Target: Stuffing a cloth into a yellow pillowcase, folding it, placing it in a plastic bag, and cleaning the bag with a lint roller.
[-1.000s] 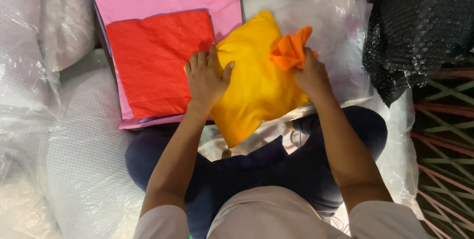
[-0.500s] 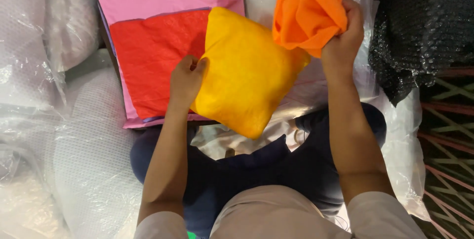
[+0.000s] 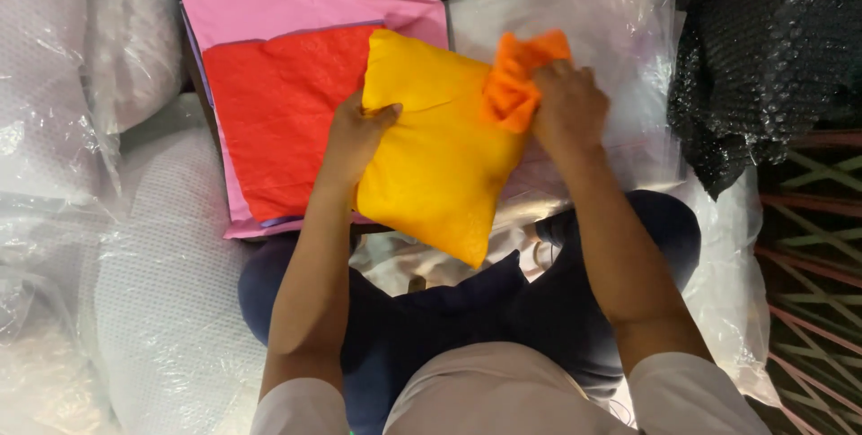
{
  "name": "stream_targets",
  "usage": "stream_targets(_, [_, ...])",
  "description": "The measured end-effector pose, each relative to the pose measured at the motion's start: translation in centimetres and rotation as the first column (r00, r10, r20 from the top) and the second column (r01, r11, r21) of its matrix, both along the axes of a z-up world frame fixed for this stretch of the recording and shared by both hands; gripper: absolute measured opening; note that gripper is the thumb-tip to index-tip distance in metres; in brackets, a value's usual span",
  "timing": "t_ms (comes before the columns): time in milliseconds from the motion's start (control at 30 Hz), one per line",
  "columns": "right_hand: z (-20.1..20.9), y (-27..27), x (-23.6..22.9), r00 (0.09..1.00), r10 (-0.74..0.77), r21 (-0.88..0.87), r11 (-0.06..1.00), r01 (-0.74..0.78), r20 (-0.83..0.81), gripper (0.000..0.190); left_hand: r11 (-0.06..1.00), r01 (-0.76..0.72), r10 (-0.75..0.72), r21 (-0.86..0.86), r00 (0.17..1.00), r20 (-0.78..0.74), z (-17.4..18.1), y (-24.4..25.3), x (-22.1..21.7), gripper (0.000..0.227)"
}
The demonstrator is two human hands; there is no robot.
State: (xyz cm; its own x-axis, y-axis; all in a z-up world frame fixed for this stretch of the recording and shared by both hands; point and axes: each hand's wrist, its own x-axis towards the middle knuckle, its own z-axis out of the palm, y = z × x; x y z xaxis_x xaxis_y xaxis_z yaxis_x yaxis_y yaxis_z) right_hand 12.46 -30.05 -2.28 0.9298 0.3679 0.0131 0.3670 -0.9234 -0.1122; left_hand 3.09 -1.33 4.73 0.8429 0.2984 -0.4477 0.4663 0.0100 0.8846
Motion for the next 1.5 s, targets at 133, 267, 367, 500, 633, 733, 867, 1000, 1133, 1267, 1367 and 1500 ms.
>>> stream_targets(133, [1.2,-3.2,1.6,0.969,-0.235,0.0,0.972,0.236,0.071,0.024,0.945,-0.172,0.199,-0.279,0.977,0.071,0.9,1.3,-0.6,0.035])
stream_targets(267, [5.4,1.3,-1.7,0.963,-0.036,0.551,0.826,-0.122,0.267,0.042,0.918,-0.282,0.327,-0.28,0.937,0.126,0.2,1.4,-1.5,0.049])
stream_targets(367, [2.6,4.6,-5.2,0.885,0.302,0.456,0.77,-0.446,0.356,0.052,0.987,-0.14,0.127,0.083,0.982,0.142,-1.1,0.5,-2.1,0.077])
stream_targets(500, [-1.6,4.5,-5.9,0.749,0.591,0.35,0.663,-0.662,0.299,0.044,0.907,0.032,-0.019,0.421,0.999,-0.035,0.4,-0.6,-2.5,0.103])
stream_targets(633, [-0.3,0.3,-2.8,0.96,0.257,0.111,0.957,-0.269,0.112,0.045,0.879,-0.055,0.042,0.473,0.998,0.038,-4.2,0.8,-2.8,0.103])
stream_targets(733, [1.0,-1.0,-2.4,0.992,-0.066,0.114,0.992,0.054,0.103,0.046,0.633,-0.076,-0.058,0.77,0.988,0.146,-5.2,0.0,-3.4,0.094])
stream_targets(867, [2.6,3.8,-5.7,0.879,0.232,0.34,0.857,-0.387,0.416,0.029,0.348,0.037,-0.311,0.937,0.947,0.079,-6.0,-1.6,-3.3,0.065])
stream_targets(1000, [-2.8,4.4,-7.9,0.797,0.443,0.127,0.838,-0.531,0.41,0.02,0.286,0.217,-0.4,0.933,0.912,-0.09,-9.1,-1.8,-4.0,0.066])
stream_targets(1133, [-2.1,-0.1,-3.2,0.986,0.167,0.036,0.985,-0.167,-0.002,0.046,0.273,0.226,-0.394,0.935,0.913,-0.106,-8.8,-1.4,-3.7,0.067])
stream_targets(1267, [1.7,0.1,-3.3,0.989,0.081,0.331,0.936,-0.119,0.127,0.04,0.22,0.177,-0.439,0.959,0.896,-0.065,-8.4,-2.2,-3.7,0.069])
stream_targets(1367, [1.8,3.6,-5.9,0.9,0.337,0.481,0.763,-0.433,0.276,0.048,0.23,0.178,-0.486,0.957,0.873,-0.046,-7.9,-3.2,-4.0,0.063])
stream_targets(1500, [-2.8,5.1,-6.7,0.844,0.533,0.241,0.829,-0.505,-0.063,0.088,0.229,0.237,-0.51,0.944,0.855,-0.091,-9.0,-2.9,-4.3,0.06])
